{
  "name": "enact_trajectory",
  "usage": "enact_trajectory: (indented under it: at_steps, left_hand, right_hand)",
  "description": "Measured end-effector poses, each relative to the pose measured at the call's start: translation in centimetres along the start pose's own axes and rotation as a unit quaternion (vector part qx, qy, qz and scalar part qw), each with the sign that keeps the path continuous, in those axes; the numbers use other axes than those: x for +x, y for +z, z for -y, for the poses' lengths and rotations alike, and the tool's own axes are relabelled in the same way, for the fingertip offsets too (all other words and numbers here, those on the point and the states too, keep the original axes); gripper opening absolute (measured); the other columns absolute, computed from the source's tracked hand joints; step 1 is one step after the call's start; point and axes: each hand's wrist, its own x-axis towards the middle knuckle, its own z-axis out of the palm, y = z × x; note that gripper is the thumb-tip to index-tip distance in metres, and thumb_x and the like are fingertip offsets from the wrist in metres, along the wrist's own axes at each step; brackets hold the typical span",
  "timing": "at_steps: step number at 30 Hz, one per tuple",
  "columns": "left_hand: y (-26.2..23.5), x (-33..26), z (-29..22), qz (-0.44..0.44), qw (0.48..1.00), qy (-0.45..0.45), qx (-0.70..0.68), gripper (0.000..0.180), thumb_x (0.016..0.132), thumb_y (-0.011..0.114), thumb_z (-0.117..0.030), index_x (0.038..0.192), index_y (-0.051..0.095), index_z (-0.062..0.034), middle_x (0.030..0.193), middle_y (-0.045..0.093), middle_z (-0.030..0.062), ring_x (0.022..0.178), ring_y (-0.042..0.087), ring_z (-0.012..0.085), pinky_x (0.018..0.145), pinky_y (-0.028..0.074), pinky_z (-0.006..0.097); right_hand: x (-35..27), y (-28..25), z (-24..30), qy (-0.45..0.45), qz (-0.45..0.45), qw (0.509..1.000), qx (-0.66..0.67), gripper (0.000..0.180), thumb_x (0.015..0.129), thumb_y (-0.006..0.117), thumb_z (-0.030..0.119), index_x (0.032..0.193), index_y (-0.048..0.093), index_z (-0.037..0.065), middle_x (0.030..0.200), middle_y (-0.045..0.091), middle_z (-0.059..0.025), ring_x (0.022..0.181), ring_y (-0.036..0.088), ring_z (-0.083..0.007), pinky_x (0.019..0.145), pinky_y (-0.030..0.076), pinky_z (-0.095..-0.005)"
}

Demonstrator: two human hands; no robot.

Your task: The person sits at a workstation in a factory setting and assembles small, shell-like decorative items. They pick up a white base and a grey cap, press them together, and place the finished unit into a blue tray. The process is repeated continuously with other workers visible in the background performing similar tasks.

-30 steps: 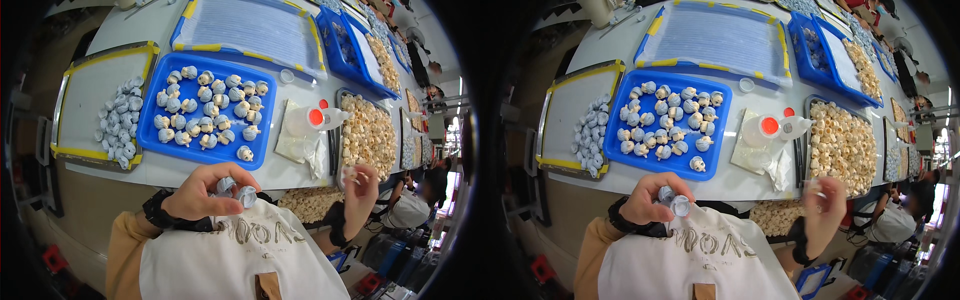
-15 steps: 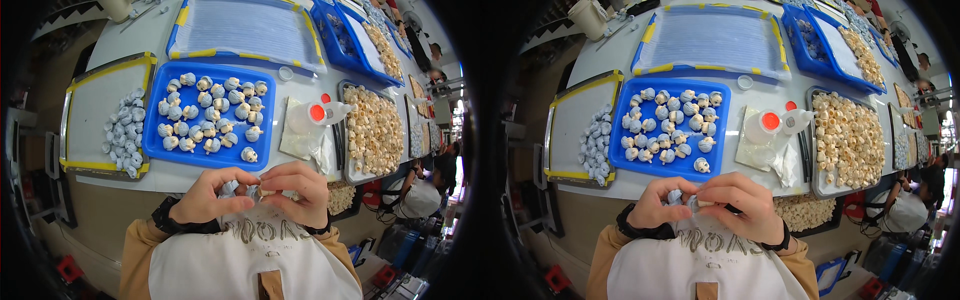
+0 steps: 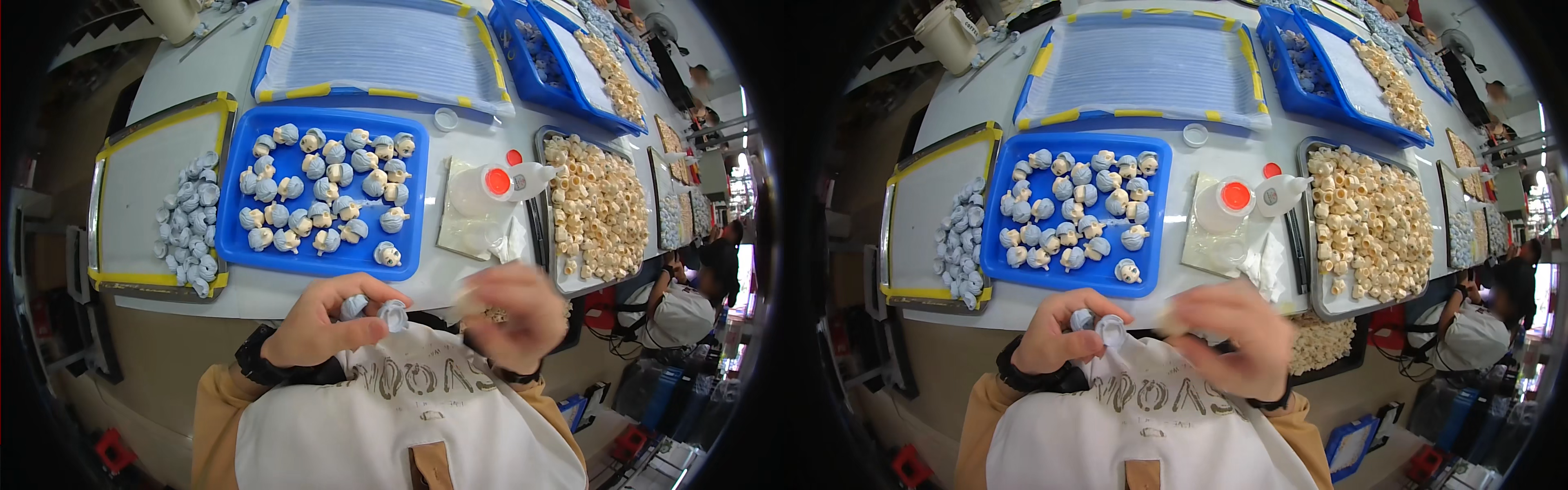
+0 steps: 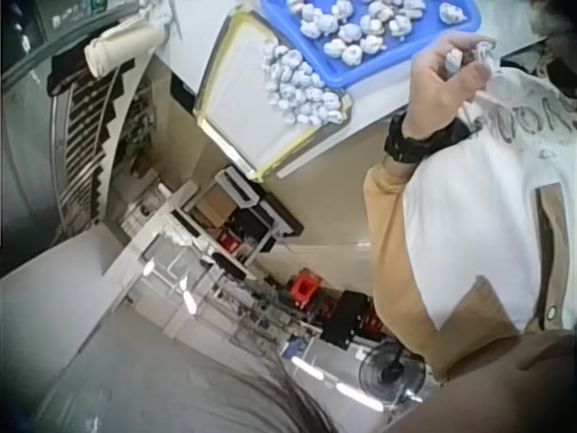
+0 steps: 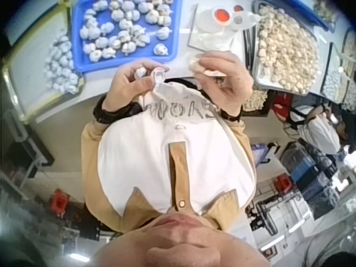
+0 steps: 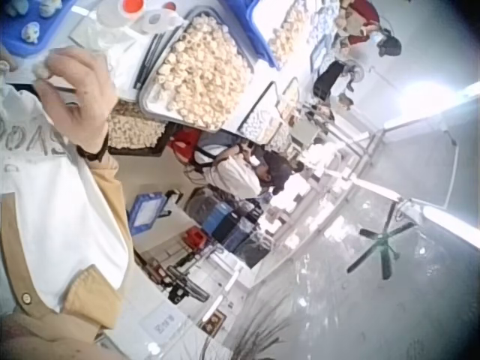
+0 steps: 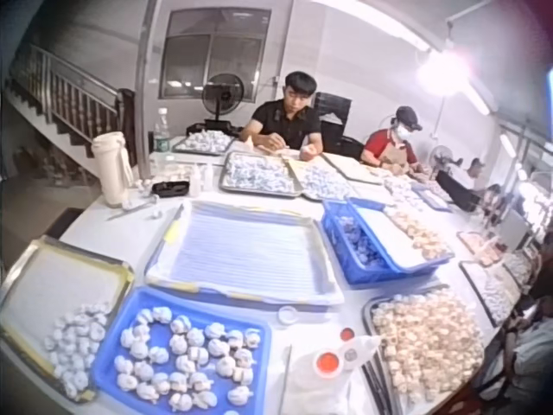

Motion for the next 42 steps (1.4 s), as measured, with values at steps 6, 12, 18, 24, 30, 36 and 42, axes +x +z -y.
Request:
enact_trajectory:
  at_steps: [6,12,18,24,30,36,42]
  left_hand:
    - [-0.4,0.1,0.6,-0.010,1.000,-0.007,0.005,0.032,0.080,0.065,-0.019,0.105,0.059,-0.0003,0.075,0.054,-0.0010,0.057,0.045,0.0021,0.047,0.036,0.017]
    - [-0.4,0.1,1.4,-0.056,0.997,0.059,-0.013,0.044,0.077,0.068,-0.032,0.096,0.057,0.0057,0.061,0.053,0.0017,0.046,0.045,0.0045,0.040,0.032,0.018]
    - [-0.5,0.3,1.6,-0.052,0.997,0.056,-0.023,0.051,0.076,0.070,-0.038,0.098,0.056,0.0057,0.062,0.055,0.0022,0.047,0.046,0.0050,0.040,0.033,0.018]
    - [-0.6,0.1,1.4,-0.049,0.997,0.053,-0.017,0.049,0.076,0.070,-0.037,0.098,0.056,0.0054,0.063,0.055,0.0024,0.047,0.047,0.0051,0.040,0.033,0.018]
    - [-0.6,0.3,1.5,-0.050,0.997,0.053,-0.015,0.049,0.077,0.069,-0.037,0.099,0.056,0.0051,0.063,0.055,0.0024,0.047,0.047,0.0051,0.040,0.033,0.018]
    - [-0.5,0.4,1.5,-0.051,0.997,0.056,-0.019,0.049,0.077,0.069,-0.037,0.099,0.056,0.0048,0.063,0.054,0.0021,0.048,0.047,0.0053,0.040,0.033,0.018]
    - [-0.5,0.5,1.7,-0.053,0.997,0.059,-0.015,0.050,0.077,0.069,-0.038,0.099,0.056,0.0043,0.062,0.054,0.0018,0.048,0.047,0.0055,0.040,0.033,0.018]
  right_hand:
    - [-0.3,-3.0,-2.2,0.122,-0.091,0.950,-0.273,0.021,0.068,0.066,-0.004,0.088,0.064,0.003,0.088,0.062,-0.0084,0.069,0.058,-0.0160,0.054,0.044,-0.0246]
    - [-0.3,-2.9,-4.3,0.072,-0.029,0.951,-0.300,0.016,0.071,0.065,0.005,0.087,0.062,0.004,0.083,0.058,-0.0083,0.071,0.057,-0.0249,0.063,0.047,-0.0332]
    - [-0.5,-2.9,-4.5,0.058,-0.024,0.951,-0.303,0.019,0.071,0.067,0.005,0.089,0.060,0.004,0.083,0.054,-0.0070,0.076,0.054,-0.0237,0.065,0.045,-0.0327]
    - [-0.4,-2.2,-4.8,0.049,-0.030,0.957,-0.285,0.020,0.070,0.068,0.004,0.089,0.061,0.004,0.083,0.054,-0.0076,0.077,0.054,-0.0241,0.066,0.045,-0.0334]
    - [-0.3,-2.5,-4.0,0.060,0.000,0.952,-0.299,0.023,0.070,0.068,0.002,0.092,0.063,0.004,0.085,0.056,-0.0079,0.077,0.055,-0.0241,0.066,0.046,-0.0331]
    - [-0.7,-2.8,-4.0,0.060,-0.012,0.954,-0.292,0.024,0.070,0.068,0.001,0.092,0.062,0.004,0.086,0.057,-0.0080,0.077,0.055,-0.0240,0.066,0.046,-0.0331]
    - [-1.4,-2.8,-4.4,0.053,-0.041,0.959,-0.277,0.018,0.070,0.067,0.003,0.087,0.058,0.002,0.081,0.054,-0.0086,0.074,0.052,-0.0255,0.065,0.044,-0.0338]
